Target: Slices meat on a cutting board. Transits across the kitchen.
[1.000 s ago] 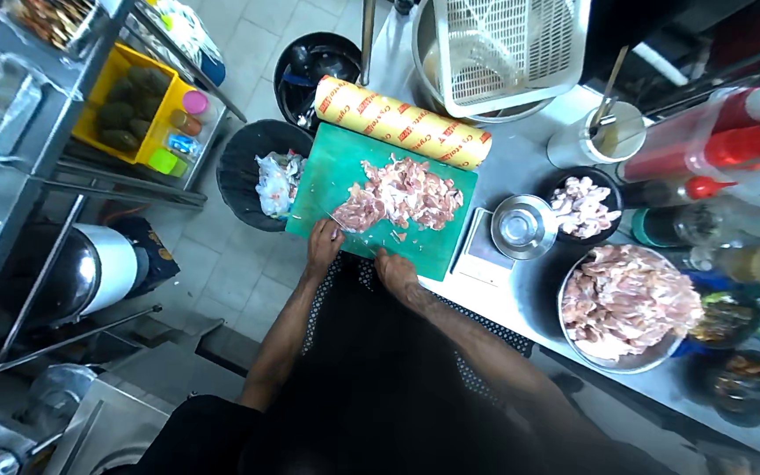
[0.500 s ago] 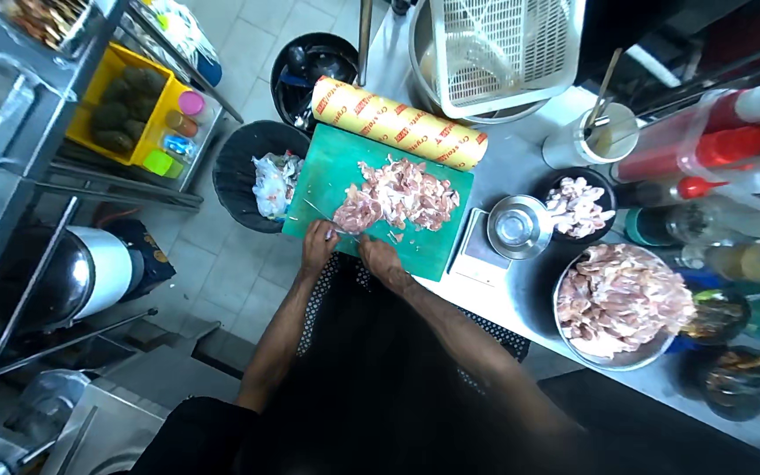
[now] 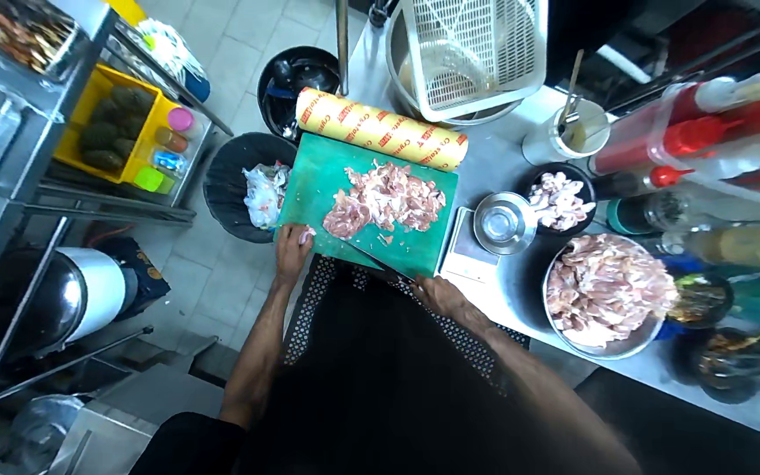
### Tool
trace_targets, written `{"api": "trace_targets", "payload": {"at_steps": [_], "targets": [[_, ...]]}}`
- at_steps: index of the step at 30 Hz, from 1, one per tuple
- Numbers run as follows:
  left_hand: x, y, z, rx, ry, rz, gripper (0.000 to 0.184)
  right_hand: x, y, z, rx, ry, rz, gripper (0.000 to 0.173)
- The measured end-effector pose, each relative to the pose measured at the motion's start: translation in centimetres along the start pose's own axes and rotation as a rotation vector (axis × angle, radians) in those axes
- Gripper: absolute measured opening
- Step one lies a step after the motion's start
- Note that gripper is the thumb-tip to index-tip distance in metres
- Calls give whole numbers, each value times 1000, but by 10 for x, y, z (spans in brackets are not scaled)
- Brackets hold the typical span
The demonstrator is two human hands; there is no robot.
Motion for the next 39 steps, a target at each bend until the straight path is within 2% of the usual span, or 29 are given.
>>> {"api": "trace_targets", "payload": {"at_steps": [2, 4, 7, 8, 9, 11, 13, 15, 17, 19, 23, 25, 27, 29, 31, 32, 34, 36, 39], "targets": [[1, -3, -7, -10, 15, 81, 25, -4, 0, -24, 65, -44, -4, 46], [5, -8, -18, -85, -108, 128, 29, -11, 6, -43, 196, -58, -57, 48], [21, -9, -40, -376, -407, -6, 26, -24, 23, -64, 451, 7, -150, 49], [28, -5, -48, -494, -446, -48, 25, -27, 32, -70, 536, 34, -176, 49], [36, -1, -57, -596, -426, -66, 25, -31, 41, -73, 611, 64, -193, 49], [56, 9, -81, -665, -241, 1, 25, -35, 58, -77, 737, 108, -219, 49], [82, 17, -113, -524, -15, 212, 29, -40, 70, -78, 825, 124, -235, 47], [102, 35, -138, -217, 180, 419, 38, -44, 79, -80, 851, 127, -247, 47], [116, 60, -138, 48, 338, 521, 39, -49, 83, -83, 824, 129, -244, 47], [119, 70, -128, 181, 423, 540, 35, -55, 85, -87, 793, 151, -242, 47], [110, 60, -97, 279, 446, 551, 41, -59, 92, -100, 824, 176, -247, 49], [107, 49, -82, 171, 432, 545, 38, -57, 96, -103, 859, 187, -239, 49], [107, 37, -75, -51, 340, 465, 35, -56, 95, -105, 870, 196, -232, 50], [111, 27, -76, -292, 154, 245, 31, -54, 87, -105, 865, 188, -218, 51], [122, 21, -79, -387, -40, 15, 31, -49, 78, -104, 855, 160, -229, 50], [131, 18, -81, -386, -106, -48, 31, -47, 74, -103, 857, 146, -231, 50], [149, 11, -86, -308, -192, -3, 39, -44, 64, -104, 845, 128, -227, 50], [165, 7, -90, -205, -211, 153, 54, -42, 55, -104, 831, 112, -226, 51], [179, 15, -92, -174, -157, 425, 56, -43, 48, -107, 824, 110, -247, 52]]}}
Point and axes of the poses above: each hand's wrist, its own x-axis towards the middle knuckle, its own y-axis out of the palm, z = x × y, the point moved 1 cm from there along x, towards the middle knuckle, and after that the axes turned 15 degrees about y, right-handed, at the moved point
